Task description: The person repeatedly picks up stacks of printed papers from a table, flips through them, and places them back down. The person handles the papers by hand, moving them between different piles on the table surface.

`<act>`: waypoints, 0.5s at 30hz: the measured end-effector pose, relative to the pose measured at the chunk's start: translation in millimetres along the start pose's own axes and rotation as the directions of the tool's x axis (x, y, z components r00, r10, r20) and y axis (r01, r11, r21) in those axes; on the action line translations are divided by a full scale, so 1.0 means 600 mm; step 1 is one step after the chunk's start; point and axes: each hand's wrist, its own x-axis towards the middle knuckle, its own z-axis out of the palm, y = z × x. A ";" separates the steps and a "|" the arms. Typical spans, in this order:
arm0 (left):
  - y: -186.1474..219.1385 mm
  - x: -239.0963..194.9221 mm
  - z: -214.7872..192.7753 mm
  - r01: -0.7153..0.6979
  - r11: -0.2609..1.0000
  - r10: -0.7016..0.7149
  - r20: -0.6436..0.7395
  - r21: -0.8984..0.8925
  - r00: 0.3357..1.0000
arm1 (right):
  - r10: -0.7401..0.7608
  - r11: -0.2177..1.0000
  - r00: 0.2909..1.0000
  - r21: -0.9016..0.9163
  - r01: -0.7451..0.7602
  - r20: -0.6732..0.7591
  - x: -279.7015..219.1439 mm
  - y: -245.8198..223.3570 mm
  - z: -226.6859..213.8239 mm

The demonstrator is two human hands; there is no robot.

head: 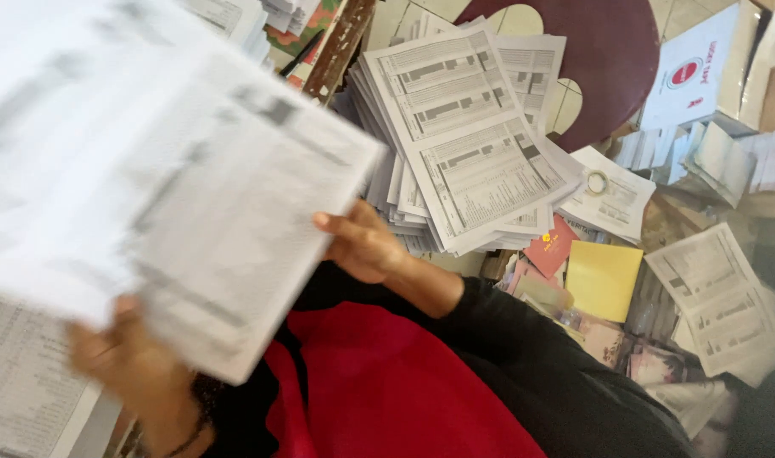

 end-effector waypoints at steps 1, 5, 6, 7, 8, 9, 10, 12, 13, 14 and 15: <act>-0.008 -0.004 0.028 -0.049 0.998 0.052 0.114 -0.031 0.992 | -0.056 0.997 0.978 0.038 0.065 -0.200 -0.008 -0.007 -0.019; -0.030 -0.044 0.133 -0.021 0.959 0.143 0.420 -0.282 0.896 | -0.324 0.946 0.861 -0.127 0.298 -0.393 -0.057 -0.038 -0.204; 0.010 -0.039 0.134 -0.023 0.958 0.144 0.414 -0.284 0.899 | -0.324 0.946 0.863 -0.129 0.297 -0.387 -0.081 -0.058 -0.249; 0.050 -0.033 0.134 0.006 0.917 0.224 0.525 -0.400 0.821 | -0.423 0.906 0.776 -0.197 0.375 -0.468 -0.103 -0.080 -0.293; 0.090 -0.030 0.134 0.052 0.864 0.311 0.612 -0.501 0.727 | -0.512 0.857 0.671 -0.270 0.439 -0.536 -0.127 -0.101 -0.338; 0.085 -0.029 0.128 0.049 0.863 0.310 0.605 -0.503 0.733 | -0.511 0.858 0.677 -0.271 0.436 -0.530 -0.137 -0.113 -0.348; 0.079 -0.024 0.124 0.058 0.894 0.265 0.630 -0.443 0.730 | -0.554 0.826 0.603 -0.291 0.483 -0.574 -0.148 -0.123 -0.359; 0.063 -0.021 0.113 0.064 0.921 0.222 0.652 -0.384 0.725 | -0.593 0.789 0.522 -0.313 0.529 -0.613 -0.166 -0.116 -0.420; 0.053 -0.021 0.105 0.089 0.939 0.157 0.643 -0.332 0.750 | -0.514 0.809 0.461 -0.229 0.541 -0.723 -0.172 -0.098 -0.469; 0.043 -0.019 0.098 0.113 0.953 0.094 0.629 -0.280 0.772 | -0.418 0.815 0.400 -0.143 0.562 -0.816 -0.174 -0.081 -0.519; 0.033 -0.021 0.092 0.108 0.953 0.099 0.628 -0.283 0.771 | -0.422 0.812 0.399 -0.143 0.566 -0.814 -0.174 -0.065 -0.579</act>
